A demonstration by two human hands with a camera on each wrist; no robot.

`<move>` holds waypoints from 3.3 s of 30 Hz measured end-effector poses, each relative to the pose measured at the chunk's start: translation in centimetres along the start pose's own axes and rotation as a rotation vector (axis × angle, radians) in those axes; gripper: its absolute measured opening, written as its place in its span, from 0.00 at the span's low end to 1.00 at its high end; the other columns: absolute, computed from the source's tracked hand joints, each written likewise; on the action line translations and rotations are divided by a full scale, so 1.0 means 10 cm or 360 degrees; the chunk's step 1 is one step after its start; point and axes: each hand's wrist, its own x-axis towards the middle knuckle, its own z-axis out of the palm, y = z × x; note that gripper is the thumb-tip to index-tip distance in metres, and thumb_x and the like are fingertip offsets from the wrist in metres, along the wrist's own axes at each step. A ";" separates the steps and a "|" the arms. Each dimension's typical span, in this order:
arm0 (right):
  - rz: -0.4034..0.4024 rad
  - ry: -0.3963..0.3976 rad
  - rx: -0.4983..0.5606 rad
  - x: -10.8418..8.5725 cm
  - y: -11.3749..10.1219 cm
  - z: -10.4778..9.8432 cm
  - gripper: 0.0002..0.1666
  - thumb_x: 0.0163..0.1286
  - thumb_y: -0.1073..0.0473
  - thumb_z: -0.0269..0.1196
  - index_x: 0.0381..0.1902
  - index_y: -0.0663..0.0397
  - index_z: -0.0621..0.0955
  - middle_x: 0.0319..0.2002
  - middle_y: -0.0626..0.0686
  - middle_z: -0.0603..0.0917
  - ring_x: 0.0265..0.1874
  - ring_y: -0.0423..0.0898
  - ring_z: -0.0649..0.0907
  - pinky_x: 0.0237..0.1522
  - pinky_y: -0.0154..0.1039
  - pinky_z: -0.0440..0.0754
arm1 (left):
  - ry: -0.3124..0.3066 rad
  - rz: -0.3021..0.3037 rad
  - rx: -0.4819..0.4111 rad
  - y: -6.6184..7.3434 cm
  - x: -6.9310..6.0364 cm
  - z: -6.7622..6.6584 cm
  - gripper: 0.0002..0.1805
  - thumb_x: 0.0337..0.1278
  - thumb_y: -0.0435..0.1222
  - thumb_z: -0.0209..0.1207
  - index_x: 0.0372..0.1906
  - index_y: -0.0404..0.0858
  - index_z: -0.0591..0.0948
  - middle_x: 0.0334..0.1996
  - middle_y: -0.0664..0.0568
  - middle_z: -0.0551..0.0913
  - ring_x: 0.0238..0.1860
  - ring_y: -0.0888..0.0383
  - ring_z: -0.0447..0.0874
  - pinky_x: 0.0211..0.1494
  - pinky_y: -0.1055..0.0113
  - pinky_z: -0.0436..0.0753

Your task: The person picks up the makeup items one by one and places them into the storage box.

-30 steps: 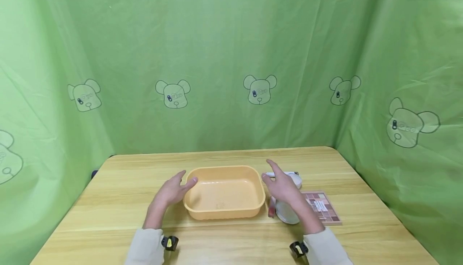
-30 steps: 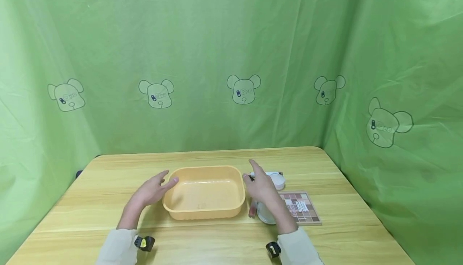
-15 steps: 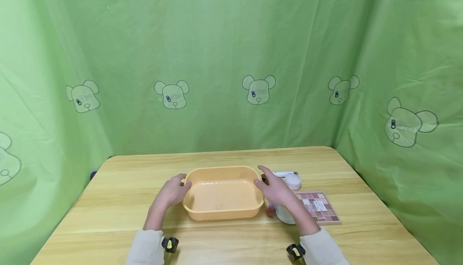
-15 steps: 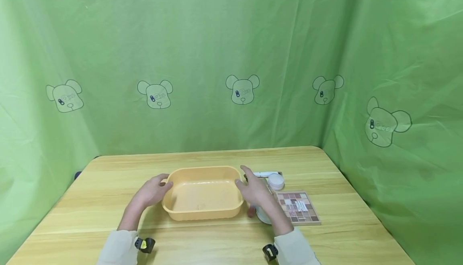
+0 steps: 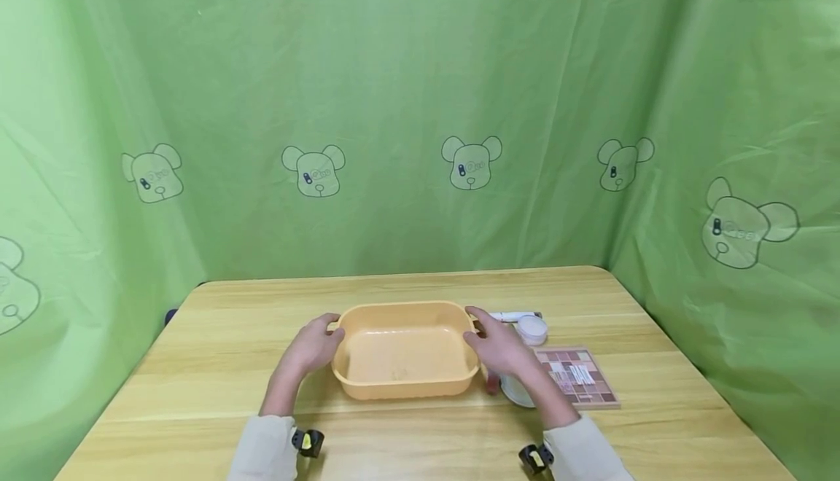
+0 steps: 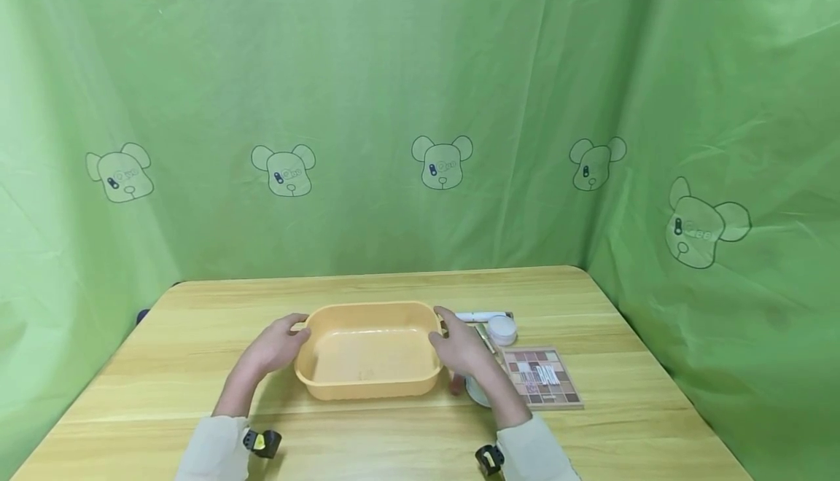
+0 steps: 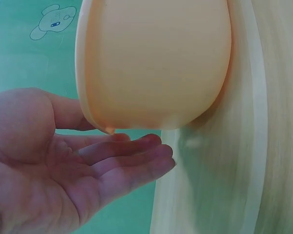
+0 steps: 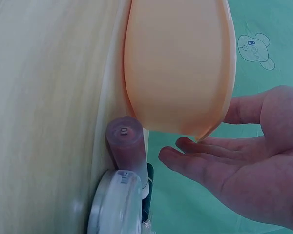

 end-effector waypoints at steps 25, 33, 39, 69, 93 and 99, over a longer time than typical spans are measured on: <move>-0.0043 0.0022 -0.0034 -0.01 0.01 0.02 0.32 0.77 0.65 0.52 0.76 0.61 0.64 0.62 0.71 0.79 0.61 0.64 0.80 0.64 0.59 0.79 | -0.0057 -0.0081 -0.0228 -0.05 -0.01 0.03 0.25 0.75 0.35 0.48 0.71 0.27 0.69 0.63 0.31 0.78 0.57 0.43 0.84 0.58 0.49 0.86; -0.0027 0.0032 0.0006 0.01 -0.01 0.01 0.33 0.76 0.65 0.51 0.77 0.62 0.63 0.64 0.71 0.78 0.61 0.64 0.80 0.63 0.56 0.81 | -0.0157 -0.0133 -0.0410 -0.07 0.01 0.00 0.26 0.78 0.36 0.45 0.73 0.26 0.65 0.59 0.33 0.79 0.46 0.47 0.87 0.45 0.55 0.90; -0.0006 0.0038 0.0043 0.03 0.00 0.02 0.33 0.76 0.65 0.52 0.77 0.62 0.62 0.64 0.71 0.77 0.61 0.63 0.81 0.63 0.56 0.81 | -0.0222 -0.0153 -0.0540 -0.12 0.02 0.01 0.28 0.79 0.36 0.43 0.74 0.25 0.61 0.54 0.32 0.82 0.41 0.45 0.88 0.40 0.54 0.91; -0.0009 0.0066 0.0016 0.00 -0.02 0.01 0.31 0.75 0.67 0.52 0.75 0.65 0.65 0.63 0.71 0.78 0.63 0.64 0.79 0.68 0.61 0.75 | -0.0283 -0.0162 -0.0673 -0.13 0.01 0.03 0.27 0.80 0.36 0.42 0.74 0.26 0.62 0.52 0.33 0.82 0.39 0.46 0.88 0.37 0.55 0.91; -0.0004 0.0073 0.0051 0.01 0.01 -0.01 0.32 0.73 0.68 0.53 0.74 0.66 0.66 0.62 0.71 0.79 0.62 0.64 0.80 0.67 0.60 0.76 | -0.0307 -0.0165 -0.0726 -0.14 0.02 0.05 0.27 0.80 0.37 0.43 0.75 0.27 0.61 0.56 0.32 0.80 0.48 0.45 0.86 0.40 0.54 0.91; -0.0002 0.0065 0.0040 0.00 0.00 -0.02 0.32 0.74 0.67 0.54 0.74 0.65 0.66 0.63 0.72 0.78 0.64 0.65 0.78 0.68 0.61 0.75 | -0.0292 -0.0165 -0.0724 -0.14 0.02 0.06 0.27 0.79 0.36 0.43 0.75 0.27 0.62 0.55 0.32 0.80 0.48 0.45 0.86 0.40 0.55 0.91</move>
